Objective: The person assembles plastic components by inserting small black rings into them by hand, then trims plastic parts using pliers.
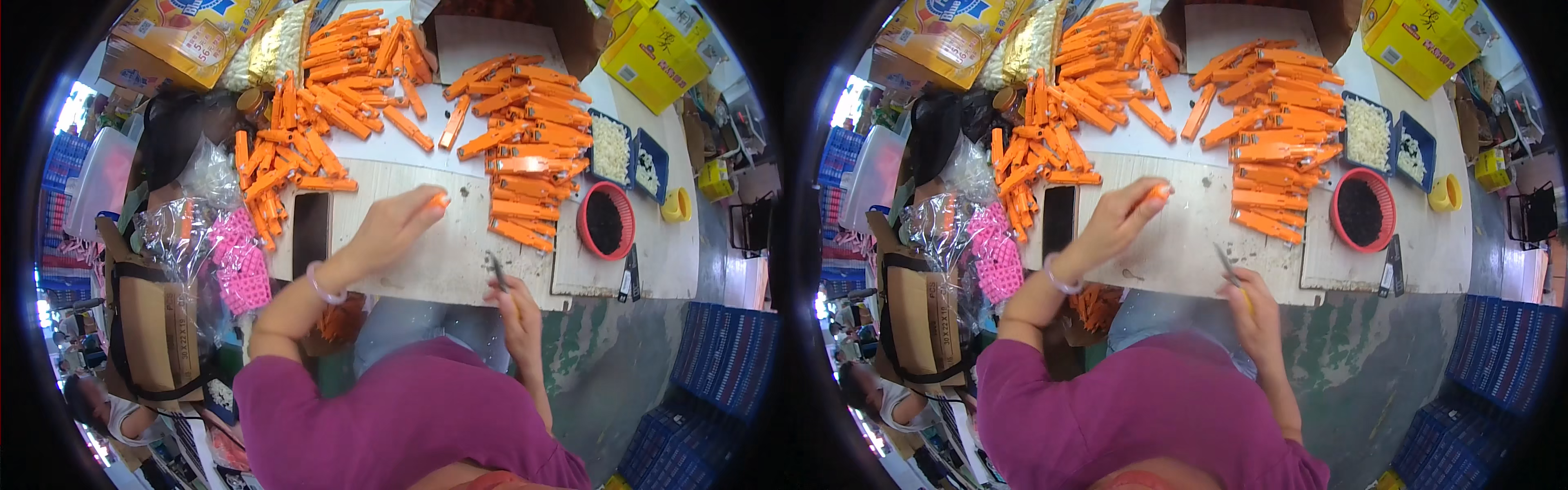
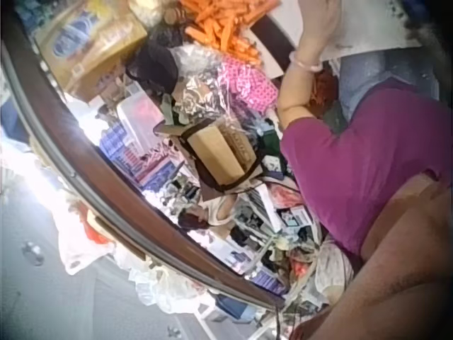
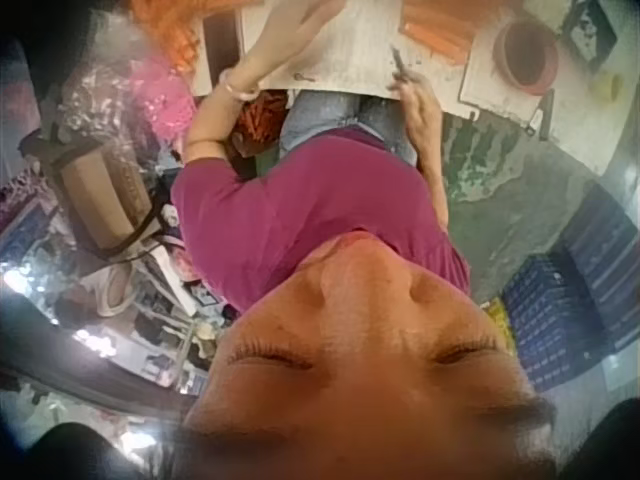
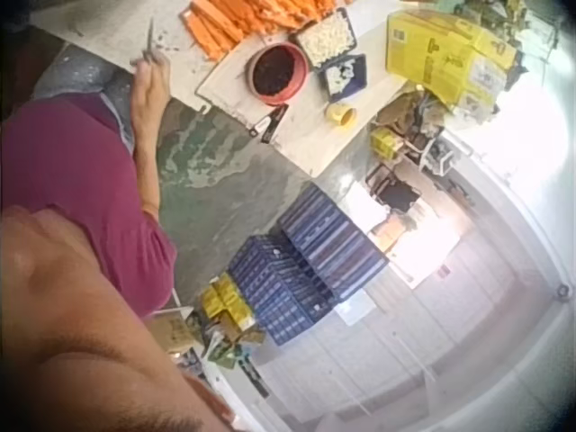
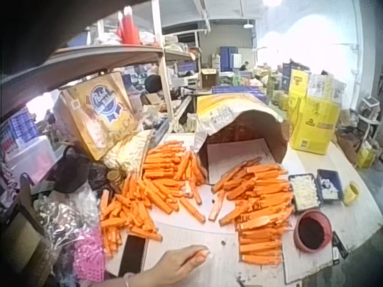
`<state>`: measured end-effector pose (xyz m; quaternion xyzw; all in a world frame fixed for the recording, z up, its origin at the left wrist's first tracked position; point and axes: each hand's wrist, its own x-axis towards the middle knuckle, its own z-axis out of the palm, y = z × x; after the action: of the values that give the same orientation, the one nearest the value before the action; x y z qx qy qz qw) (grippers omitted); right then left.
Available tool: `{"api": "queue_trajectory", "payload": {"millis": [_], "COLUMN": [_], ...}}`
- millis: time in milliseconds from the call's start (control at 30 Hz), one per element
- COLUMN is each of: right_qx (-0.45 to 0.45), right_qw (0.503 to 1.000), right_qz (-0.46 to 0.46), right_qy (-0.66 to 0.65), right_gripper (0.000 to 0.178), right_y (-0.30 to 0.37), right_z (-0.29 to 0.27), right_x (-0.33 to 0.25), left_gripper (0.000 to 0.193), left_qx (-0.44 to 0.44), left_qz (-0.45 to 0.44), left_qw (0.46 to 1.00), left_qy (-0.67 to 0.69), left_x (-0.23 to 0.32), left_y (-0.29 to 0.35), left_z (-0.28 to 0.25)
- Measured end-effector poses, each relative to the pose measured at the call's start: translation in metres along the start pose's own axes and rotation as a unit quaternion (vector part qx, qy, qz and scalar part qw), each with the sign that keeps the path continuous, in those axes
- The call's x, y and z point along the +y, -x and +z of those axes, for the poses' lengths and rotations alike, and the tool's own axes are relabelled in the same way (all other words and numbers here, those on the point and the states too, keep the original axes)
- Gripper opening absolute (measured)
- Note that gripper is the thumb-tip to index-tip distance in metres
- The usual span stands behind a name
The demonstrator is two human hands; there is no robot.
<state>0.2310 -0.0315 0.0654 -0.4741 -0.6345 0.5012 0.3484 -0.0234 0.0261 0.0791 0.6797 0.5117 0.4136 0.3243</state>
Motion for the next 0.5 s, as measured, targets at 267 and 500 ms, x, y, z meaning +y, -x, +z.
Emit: {"api": "queue_trajectory", "payload": {"millis": [267,500], "right_qx": [-0.038,-0.048], "right_qw": [0.987,0.973], "right_qz": [-0.086,-0.136], "right_qy": [0.129,0.18], "right_gripper": [0.02,0.016], "right_y": [-0.019,-0.009], "right_z": [0.05,0.063], "right_x": [-0.01,-0.007], "left_gripper": [0.022,0.018], "left_qx": [0.127,0.173], "left_qz": [0.024,0.016], "left_qw": [0.966,0.949], "left_qy": [-0.224,-0.262], "left_x": [0.009,0.008], "left_y": [0.078,0.099], "left_z": [0.026,0.038]}}
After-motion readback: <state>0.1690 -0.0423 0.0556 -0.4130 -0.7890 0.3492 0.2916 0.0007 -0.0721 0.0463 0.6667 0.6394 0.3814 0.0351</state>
